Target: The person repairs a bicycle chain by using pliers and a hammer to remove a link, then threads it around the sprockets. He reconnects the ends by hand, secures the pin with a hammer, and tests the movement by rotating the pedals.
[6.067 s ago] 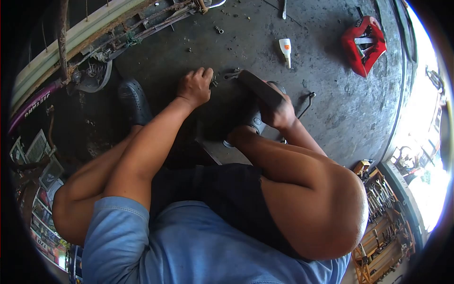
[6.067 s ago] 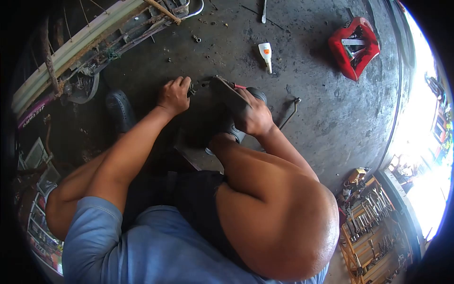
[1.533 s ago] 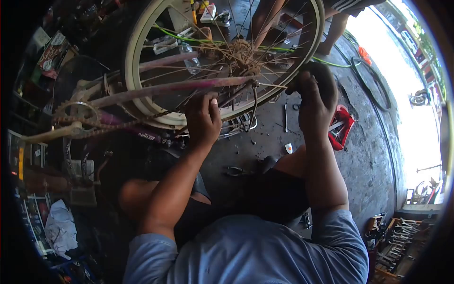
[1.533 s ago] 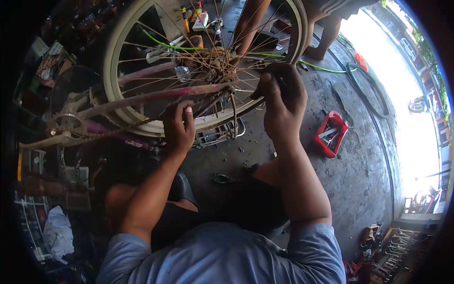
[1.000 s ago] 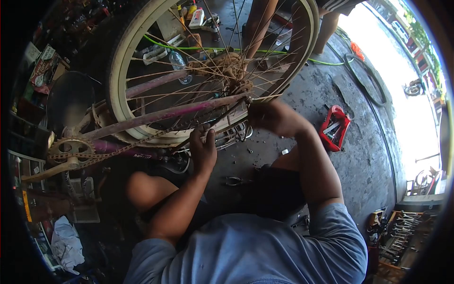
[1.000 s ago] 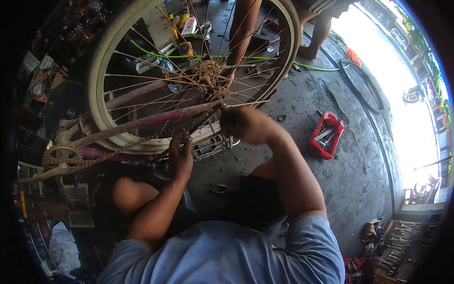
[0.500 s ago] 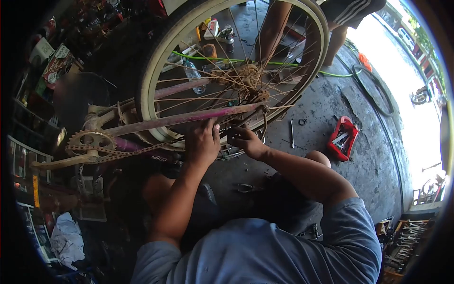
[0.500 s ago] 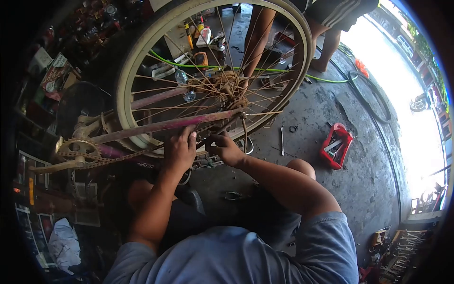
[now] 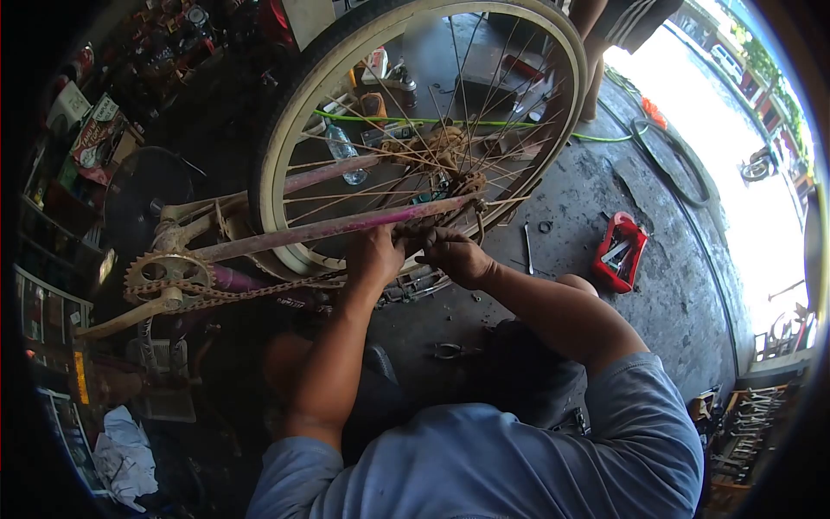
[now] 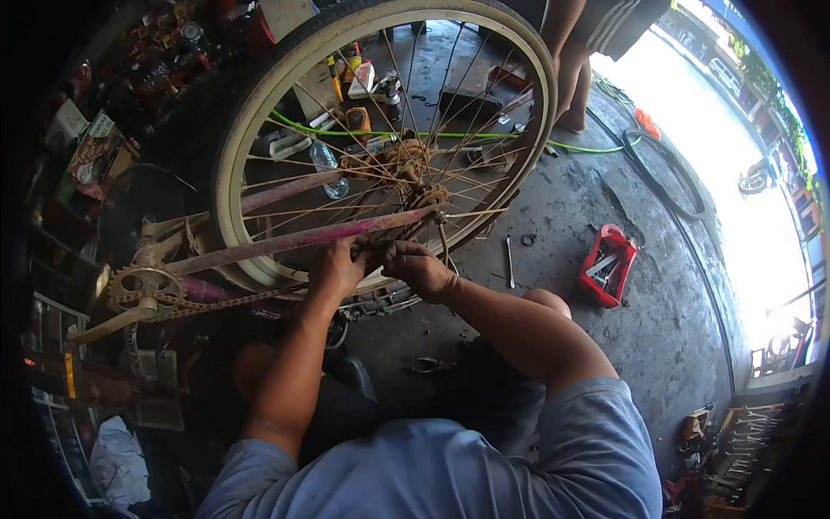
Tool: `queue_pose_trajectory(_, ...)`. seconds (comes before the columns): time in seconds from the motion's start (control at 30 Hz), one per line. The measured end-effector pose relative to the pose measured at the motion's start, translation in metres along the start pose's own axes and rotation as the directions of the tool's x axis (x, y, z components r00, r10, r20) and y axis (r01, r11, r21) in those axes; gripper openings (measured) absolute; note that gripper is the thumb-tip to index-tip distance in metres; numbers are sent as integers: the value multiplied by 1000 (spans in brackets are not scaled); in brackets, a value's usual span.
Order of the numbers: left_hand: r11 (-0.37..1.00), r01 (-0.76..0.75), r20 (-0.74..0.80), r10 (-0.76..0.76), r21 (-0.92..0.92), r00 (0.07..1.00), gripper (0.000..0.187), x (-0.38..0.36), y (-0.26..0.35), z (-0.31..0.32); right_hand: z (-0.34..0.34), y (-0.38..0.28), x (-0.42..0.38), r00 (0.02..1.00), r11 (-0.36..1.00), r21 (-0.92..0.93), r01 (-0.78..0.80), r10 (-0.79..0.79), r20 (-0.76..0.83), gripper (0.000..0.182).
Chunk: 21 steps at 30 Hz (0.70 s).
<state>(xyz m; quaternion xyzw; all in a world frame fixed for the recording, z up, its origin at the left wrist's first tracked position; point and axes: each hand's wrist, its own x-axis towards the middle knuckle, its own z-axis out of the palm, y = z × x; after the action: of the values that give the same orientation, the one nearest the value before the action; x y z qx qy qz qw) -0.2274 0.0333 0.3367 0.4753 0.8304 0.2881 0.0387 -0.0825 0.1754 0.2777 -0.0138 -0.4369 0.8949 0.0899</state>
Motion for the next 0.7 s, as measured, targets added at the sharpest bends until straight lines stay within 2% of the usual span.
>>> queue_pose_trajectory(0.03,1000,1,-1,-1,1,1000,30,-4,2,3,3,-4,-1,998,998,-48,-44,42,-39,5)
queue_pose_trajectory(0.1,996,83,-150,-89,-44,985,28,-10,7,7,9,-13,-4,993,991,-100,-90,82,-80,5)
queue_pose_trajectory(0.13,996,81,-156,-88,-47,984,28,-12,8,9,16,-18,-5,988,950,-288,-124,90,-126,7)
queue_pose_trajectory(0.17,997,27,-310,-47,-69,950,27,-15,9,10,25,-22,-7,981,873,-461,-161,89,-174,10)
queue_pose_trajectory(0.2,996,-29,-456,-12,-82,890,27,-17,9,11,40,-27,-11,973,691,-703,-168,3,-229,21)
queue_pose_trajectory(0.23,996,-26,-458,-15,-83,889,27,-17,5,17,37,-26,-15,974,689,-705,-168,6,-227,21)
queue_pose_trajectory(0.27,953,-12,-395,-114,-303,912,26,-18,-2,27,31,-25,-22,993,415,-903,-108,-5,-120,20)
queue_pose_trajectory(0.3,862,13,-311,-197,-508,930,25,-18,-6,33,26,-26,-27,1000,97,-995,-16,21,-14,20)
queue_pose_trajectory(0.33,860,15,-312,-201,-510,929,25,-19,-1,32,49,-55,-32,977,23,-990,-137,169,-132,16)
queue_pose_trajectory(0.37,734,-86,-345,-209,-674,915,25,-18,6,32,49,-68,-35,976,19,-990,-139,172,-133,16)
queue_pose_trajectory(0.4,570,-192,-376,-225,-799,899,25,-18,12,29,47,-80,-39,988,138,-984,-113,121,-96,15)
queue_pose_trajectory(0.43,566,-196,-381,-230,-801,896,25,-19,15,24,49,-91,-39,996,252,-965,-77,66,-63,15)
queue_pose_trajectory(0.47,543,-187,-380,-268,-819,885,27,-20,17,18,56,-102,-36,996,243,-967,-73,70,-58,15)
queue_pose_trajectory(0.5,520,-180,-380,-308,-835,872,29,-21,18,12,65,-114,-33,988,196,-979,56,-151,26,15)
queue_pose_trajectory(0.53,312,-116,-213,-301,-943,929,37,-22,14,5,74,-124,-30,925,127,-977,172,-361,116,16)
queue_pose_trajectory(0.57,310,-121,-219,-303,-943,928,37,-22,11,1,85,-132,-24,925,122,-977,176,-359,122,16)
queue_pose_trajectory(0.6,542,-247,-386,-158,-803,909,41,-20,9,-1,98,-138,-14,880,63,-962,266,-423,216,17)
queue_pose_trajectory(0.63,717,-368,-507,24,-592,862,45,-19,10,-4,108,-141,-3,821,-4,-936,351,-480,310,19)
queue_pose_trajectory(0.67,716,-377,-515,28,-588,857,45,-19,13,-6,112,-142,9,794,-56,-905,422,-459,399,19)
queue_pose_trajectory(0.7,505,-327,-427,-93,-799,899,45,-20,17,-7,116,-141,17,789,-65,-901,428,-460,408,19)
